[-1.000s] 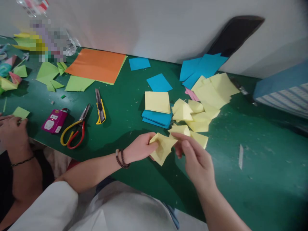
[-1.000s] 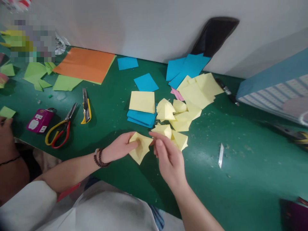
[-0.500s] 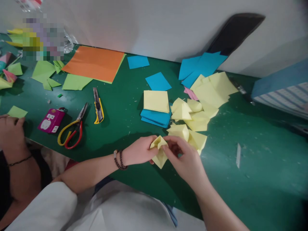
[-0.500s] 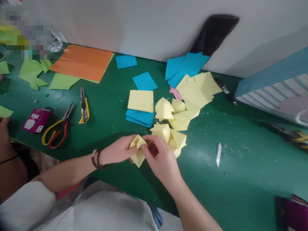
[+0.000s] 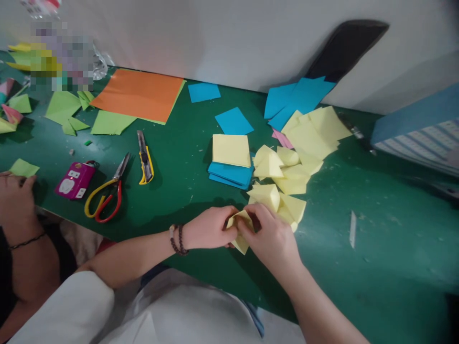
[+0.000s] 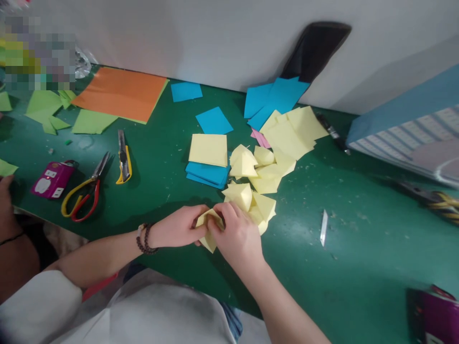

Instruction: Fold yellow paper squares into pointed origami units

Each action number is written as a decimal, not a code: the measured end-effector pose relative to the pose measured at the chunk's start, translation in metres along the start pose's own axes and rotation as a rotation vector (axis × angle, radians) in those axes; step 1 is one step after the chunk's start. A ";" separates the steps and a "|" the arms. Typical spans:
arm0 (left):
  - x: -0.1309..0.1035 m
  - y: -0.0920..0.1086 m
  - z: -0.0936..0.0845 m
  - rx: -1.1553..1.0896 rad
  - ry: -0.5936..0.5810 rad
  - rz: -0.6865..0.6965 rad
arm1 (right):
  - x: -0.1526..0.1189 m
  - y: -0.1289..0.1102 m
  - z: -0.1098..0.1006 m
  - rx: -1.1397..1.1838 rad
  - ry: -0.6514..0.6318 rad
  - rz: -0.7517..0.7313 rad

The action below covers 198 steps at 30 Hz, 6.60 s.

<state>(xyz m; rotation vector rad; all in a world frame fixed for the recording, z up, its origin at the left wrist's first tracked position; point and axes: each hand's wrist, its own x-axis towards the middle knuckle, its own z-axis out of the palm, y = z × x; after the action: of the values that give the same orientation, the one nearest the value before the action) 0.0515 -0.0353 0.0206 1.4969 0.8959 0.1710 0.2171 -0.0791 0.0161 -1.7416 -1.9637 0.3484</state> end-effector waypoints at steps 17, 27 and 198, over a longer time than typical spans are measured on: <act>0.007 0.005 -0.023 -0.505 0.188 -0.127 | 0.007 0.005 -0.021 0.201 0.044 -0.277; 0.005 0.005 -0.013 -0.583 0.006 -0.057 | 0.004 0.002 -0.009 0.119 0.141 -0.245; -0.001 0.001 -0.007 0.499 0.432 0.362 | 0.001 -0.005 -0.010 0.192 0.108 -0.010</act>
<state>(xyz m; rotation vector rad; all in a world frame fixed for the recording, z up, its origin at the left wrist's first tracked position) 0.0472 -0.0300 0.0234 2.1349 1.0483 0.5875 0.2176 -0.0800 0.0274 -1.5955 -1.7992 0.4155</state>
